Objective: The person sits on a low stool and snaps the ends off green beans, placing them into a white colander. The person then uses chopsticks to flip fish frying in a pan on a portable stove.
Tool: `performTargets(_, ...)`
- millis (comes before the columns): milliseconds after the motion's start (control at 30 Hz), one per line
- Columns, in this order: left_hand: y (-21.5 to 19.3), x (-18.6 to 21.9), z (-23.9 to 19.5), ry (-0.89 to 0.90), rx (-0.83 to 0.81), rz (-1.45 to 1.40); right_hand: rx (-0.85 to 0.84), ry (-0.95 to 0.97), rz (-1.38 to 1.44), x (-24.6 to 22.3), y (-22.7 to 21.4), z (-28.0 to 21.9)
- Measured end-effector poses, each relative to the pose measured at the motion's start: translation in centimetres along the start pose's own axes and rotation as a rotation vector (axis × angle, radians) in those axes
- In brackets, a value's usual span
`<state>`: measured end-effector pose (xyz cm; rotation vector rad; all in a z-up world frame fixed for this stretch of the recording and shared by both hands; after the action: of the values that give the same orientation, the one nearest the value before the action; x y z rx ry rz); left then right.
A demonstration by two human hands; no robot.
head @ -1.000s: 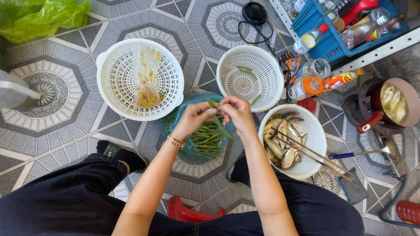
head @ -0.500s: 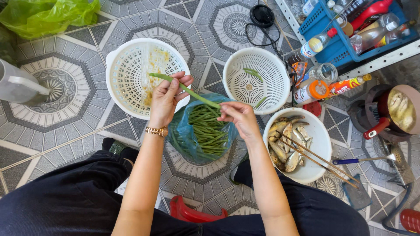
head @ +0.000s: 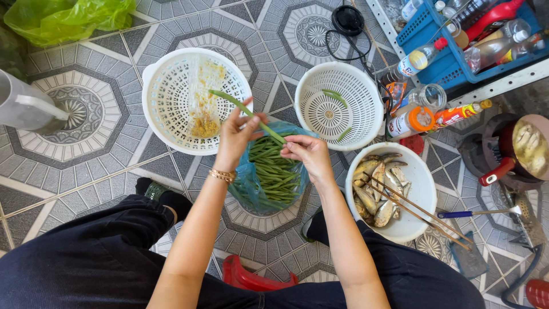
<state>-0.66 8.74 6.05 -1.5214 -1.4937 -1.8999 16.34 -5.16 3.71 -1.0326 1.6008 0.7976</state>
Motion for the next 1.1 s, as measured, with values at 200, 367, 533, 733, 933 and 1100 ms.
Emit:
performTargets(200,0.6,-1.5,-0.7,0.017,0.012,0.016,0.006,0.033,-0.016,2.8,0.4,0.9)
performTargets(367,0.1,-1.1,-0.4,0.05,0.032,-0.033,0.012,0.01,-0.021,3.0,0.8,1.0)
performTargets(533,-0.6,-0.9,-0.3,0.035,0.02,0.031,-0.056,-0.058,-0.031,2.0,1.5,0.9)
performTargets(733,-3.0,-2.2,0.5,-0.072,0.027,-0.073,-0.033,-0.067,-0.025,1.3,3.6,0.9)
performTargets(933,-6.4,-2.8,0.9,-0.351,-0.11,-0.438,-0.252,-0.096,0.113,0.8,6.5,2.4)
performTargets(1100,-9.5,1.9,0.2,-0.278,-0.107,-0.448,-0.147,-0.022,-0.102,4.4,7.6,8.8)
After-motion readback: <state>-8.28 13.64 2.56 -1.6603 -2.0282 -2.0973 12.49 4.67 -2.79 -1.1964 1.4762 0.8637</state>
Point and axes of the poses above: each hand's wrist, its own z-axis towards the middle knuckle, its own y-axis out of the palm, x = y × z, the point moved 5 cm from there along z, towards the middle knuckle, and after that the axes turned 10 degrees about -z, right-handed, at the moved point
